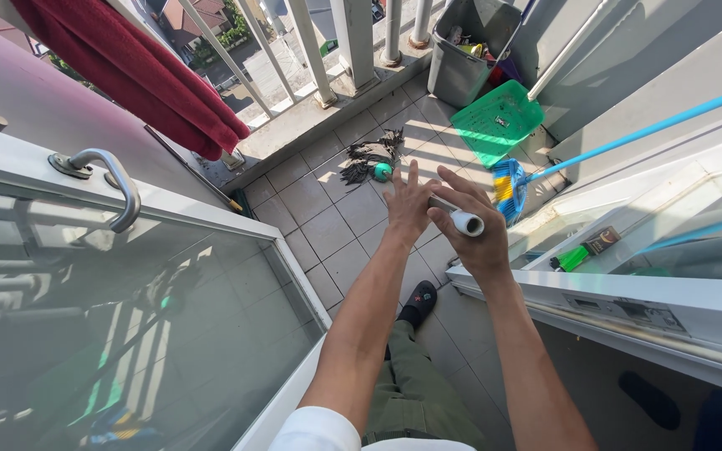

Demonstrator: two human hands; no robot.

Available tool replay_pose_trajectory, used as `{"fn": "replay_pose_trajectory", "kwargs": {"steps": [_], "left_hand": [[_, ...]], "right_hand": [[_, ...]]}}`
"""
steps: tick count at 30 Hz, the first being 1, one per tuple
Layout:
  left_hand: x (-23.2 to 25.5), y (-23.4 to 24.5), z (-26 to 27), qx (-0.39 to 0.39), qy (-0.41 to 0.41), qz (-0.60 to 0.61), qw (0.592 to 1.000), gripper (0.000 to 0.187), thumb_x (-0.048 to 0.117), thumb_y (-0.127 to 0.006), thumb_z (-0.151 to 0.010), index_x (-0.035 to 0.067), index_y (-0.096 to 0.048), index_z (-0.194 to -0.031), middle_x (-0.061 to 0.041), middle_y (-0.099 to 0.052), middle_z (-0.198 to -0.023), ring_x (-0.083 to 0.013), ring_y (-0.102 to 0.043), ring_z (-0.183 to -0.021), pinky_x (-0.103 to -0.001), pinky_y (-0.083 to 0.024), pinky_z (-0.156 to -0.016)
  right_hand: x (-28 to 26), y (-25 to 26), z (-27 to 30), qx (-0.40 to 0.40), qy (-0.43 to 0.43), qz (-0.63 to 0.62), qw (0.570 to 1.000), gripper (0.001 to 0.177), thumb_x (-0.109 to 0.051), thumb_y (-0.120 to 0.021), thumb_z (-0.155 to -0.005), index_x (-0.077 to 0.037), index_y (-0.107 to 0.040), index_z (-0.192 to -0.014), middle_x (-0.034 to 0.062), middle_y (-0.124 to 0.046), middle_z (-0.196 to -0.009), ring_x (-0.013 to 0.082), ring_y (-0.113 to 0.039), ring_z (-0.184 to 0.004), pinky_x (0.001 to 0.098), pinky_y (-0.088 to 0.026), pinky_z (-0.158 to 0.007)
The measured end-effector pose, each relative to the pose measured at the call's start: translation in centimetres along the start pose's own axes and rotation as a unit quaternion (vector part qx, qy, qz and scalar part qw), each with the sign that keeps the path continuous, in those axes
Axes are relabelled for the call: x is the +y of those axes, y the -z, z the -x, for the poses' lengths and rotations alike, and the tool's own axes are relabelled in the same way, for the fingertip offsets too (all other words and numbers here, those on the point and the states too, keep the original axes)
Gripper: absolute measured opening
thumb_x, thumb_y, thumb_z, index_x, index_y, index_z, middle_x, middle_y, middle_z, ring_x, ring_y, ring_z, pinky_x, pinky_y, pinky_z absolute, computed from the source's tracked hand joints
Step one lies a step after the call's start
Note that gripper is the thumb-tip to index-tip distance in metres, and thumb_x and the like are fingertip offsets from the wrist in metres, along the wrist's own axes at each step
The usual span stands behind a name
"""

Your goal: The recorder is shown assembling a mop handle by connecting separate sections together on a balcony.

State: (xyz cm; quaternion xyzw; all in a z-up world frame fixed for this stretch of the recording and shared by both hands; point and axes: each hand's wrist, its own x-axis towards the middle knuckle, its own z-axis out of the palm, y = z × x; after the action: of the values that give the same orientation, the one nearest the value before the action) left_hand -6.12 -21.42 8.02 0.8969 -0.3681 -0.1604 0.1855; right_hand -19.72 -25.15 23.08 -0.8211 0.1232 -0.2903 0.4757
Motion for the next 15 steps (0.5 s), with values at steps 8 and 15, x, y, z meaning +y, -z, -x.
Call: {"fn": "replay_pose_trajectory", "kwargs": {"steps": [8,15], "left_hand": [[-0.7,-0.4,-3.2,-0.031,0.046,-0.002,0.998,0.055,0.015,-0.078,-0.082,0.033,-0.062,-0.132,-0.008,-0.027,-0.164,-0.0425,-0.021,-0.152,-0.073,-0.030,-0.111],[-3.7,-3.3,-7.9,-0.009,0.120,0.032,0.992,0.035,0.026,-0.065,-0.095,0.036,-0.066,-0.129,-0.007,-0.030,-0.164,-0.0434,-0.028,-0.149,-0.068,-0.029,-0.115]], "right_hand": [[3.6,-0.8,-1.7,0.005,0.005,0.026,1.000,0.030,-0.017,-0.077,-0.094,-0.008,-0.072,-0.122,0.0131,-0.063,-0.144,0.0300,-0.058,-0.137,0.0416,-0.048,-0.114],[6.0,-2.2,-4.6,0.001,0.021,0.057,0.998,0.031,-0.017,-0.079,-0.090,-0.009,-0.073,-0.120,0.0115,-0.065,-0.141,0.0289,-0.061,-0.130,0.0414,-0.048,-0.110]]}}
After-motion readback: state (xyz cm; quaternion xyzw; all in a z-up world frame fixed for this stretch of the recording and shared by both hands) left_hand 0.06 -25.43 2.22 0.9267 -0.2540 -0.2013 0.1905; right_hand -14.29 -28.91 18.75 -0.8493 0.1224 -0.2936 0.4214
